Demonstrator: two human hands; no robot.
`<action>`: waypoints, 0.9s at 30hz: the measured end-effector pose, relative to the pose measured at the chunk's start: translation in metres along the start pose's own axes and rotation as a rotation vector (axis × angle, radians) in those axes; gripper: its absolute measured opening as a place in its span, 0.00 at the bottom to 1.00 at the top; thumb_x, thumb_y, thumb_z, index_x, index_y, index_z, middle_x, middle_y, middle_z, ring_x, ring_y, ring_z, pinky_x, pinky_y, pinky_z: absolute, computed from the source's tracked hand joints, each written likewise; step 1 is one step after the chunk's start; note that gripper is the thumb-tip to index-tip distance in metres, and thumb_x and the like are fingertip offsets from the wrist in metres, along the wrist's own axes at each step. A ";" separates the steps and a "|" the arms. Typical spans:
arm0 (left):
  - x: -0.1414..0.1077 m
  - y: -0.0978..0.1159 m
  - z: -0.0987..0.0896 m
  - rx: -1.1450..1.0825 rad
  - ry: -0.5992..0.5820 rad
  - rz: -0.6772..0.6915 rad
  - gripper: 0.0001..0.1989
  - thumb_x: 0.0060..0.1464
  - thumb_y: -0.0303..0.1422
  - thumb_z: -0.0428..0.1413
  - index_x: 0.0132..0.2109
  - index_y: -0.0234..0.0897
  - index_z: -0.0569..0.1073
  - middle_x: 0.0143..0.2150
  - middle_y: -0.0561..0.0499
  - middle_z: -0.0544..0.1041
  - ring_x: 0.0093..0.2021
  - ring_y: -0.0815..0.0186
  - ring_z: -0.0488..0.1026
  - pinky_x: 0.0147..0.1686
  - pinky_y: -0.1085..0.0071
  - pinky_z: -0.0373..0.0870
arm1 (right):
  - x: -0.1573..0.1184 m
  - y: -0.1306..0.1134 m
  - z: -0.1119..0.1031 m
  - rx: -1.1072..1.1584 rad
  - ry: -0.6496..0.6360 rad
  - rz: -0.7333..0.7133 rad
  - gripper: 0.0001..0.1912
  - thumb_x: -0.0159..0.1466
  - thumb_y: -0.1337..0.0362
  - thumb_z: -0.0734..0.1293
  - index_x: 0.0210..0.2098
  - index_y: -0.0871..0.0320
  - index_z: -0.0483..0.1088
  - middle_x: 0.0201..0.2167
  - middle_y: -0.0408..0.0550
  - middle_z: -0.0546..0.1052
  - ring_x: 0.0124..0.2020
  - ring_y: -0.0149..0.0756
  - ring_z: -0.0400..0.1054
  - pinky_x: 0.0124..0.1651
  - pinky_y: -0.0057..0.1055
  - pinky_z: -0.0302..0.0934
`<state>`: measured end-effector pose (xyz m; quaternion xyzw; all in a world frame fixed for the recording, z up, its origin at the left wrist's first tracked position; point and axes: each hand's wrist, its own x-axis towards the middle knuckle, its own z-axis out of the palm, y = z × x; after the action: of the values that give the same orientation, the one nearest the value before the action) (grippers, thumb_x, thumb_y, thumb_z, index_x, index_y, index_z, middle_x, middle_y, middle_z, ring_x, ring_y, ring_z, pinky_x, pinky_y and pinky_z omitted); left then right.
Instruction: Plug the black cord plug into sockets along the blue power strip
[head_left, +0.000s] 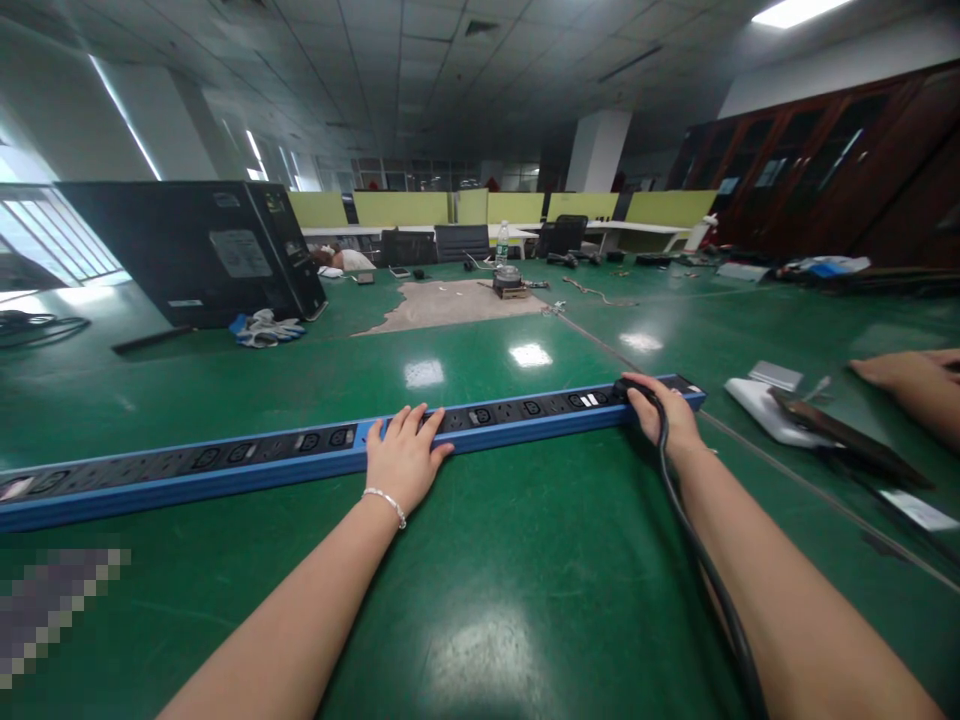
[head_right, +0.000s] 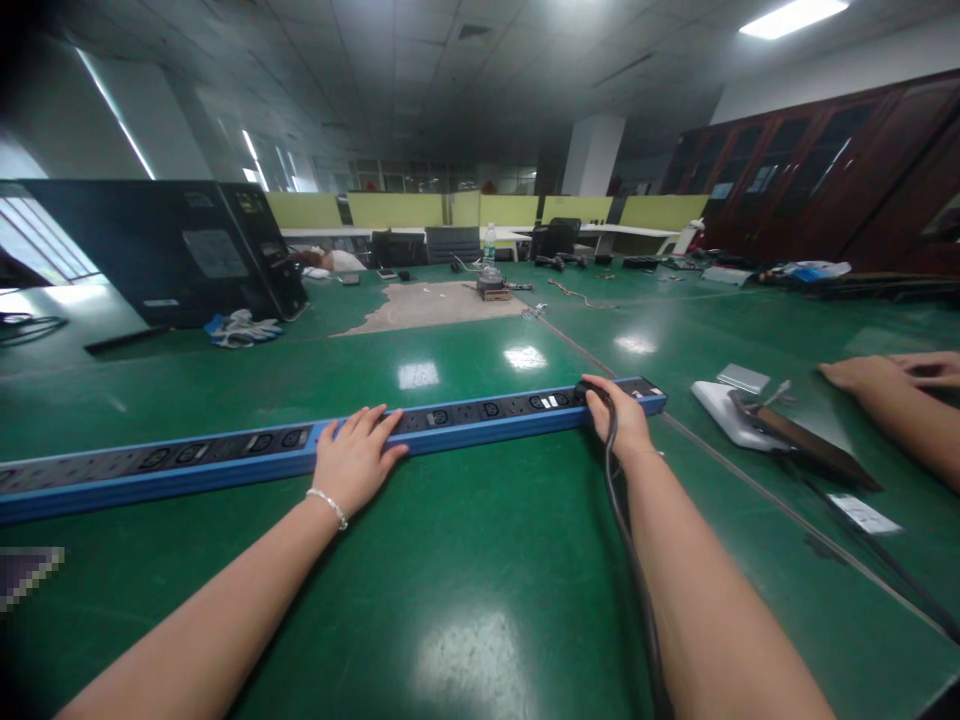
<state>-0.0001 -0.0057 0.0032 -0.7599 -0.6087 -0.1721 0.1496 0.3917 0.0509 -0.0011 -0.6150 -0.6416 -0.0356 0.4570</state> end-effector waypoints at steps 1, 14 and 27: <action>0.000 0.000 0.000 0.001 0.000 -0.001 0.23 0.59 0.44 0.48 0.60 0.46 0.64 0.61 0.47 0.66 0.61 0.55 0.60 0.56 0.50 0.51 | -0.001 -0.001 -0.001 -0.017 -0.005 -0.008 0.20 0.59 0.56 0.60 0.45 0.57 0.74 0.34 0.51 0.78 0.36 0.42 0.71 0.46 0.41 0.64; 0.000 0.001 -0.003 0.006 -0.023 -0.018 0.23 0.59 0.44 0.48 0.60 0.46 0.63 0.62 0.48 0.65 0.61 0.55 0.59 0.57 0.50 0.50 | -0.007 -0.002 -0.002 -0.055 -0.010 0.047 0.21 0.60 0.55 0.59 0.48 0.55 0.73 0.38 0.50 0.78 0.39 0.44 0.71 0.46 0.41 0.64; 0.000 0.000 0.000 -0.005 -0.004 -0.014 0.23 0.59 0.44 0.47 0.59 0.45 0.64 0.61 0.47 0.66 0.61 0.55 0.60 0.57 0.50 0.50 | 0.000 0.002 0.004 0.188 0.205 0.076 0.20 0.60 0.54 0.60 0.47 0.54 0.71 0.45 0.50 0.75 0.48 0.44 0.67 0.53 0.45 0.60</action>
<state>-0.0002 -0.0052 0.0031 -0.7563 -0.6139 -0.1731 0.1455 0.3913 0.0541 -0.0042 -0.5867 -0.5683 -0.0206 0.5766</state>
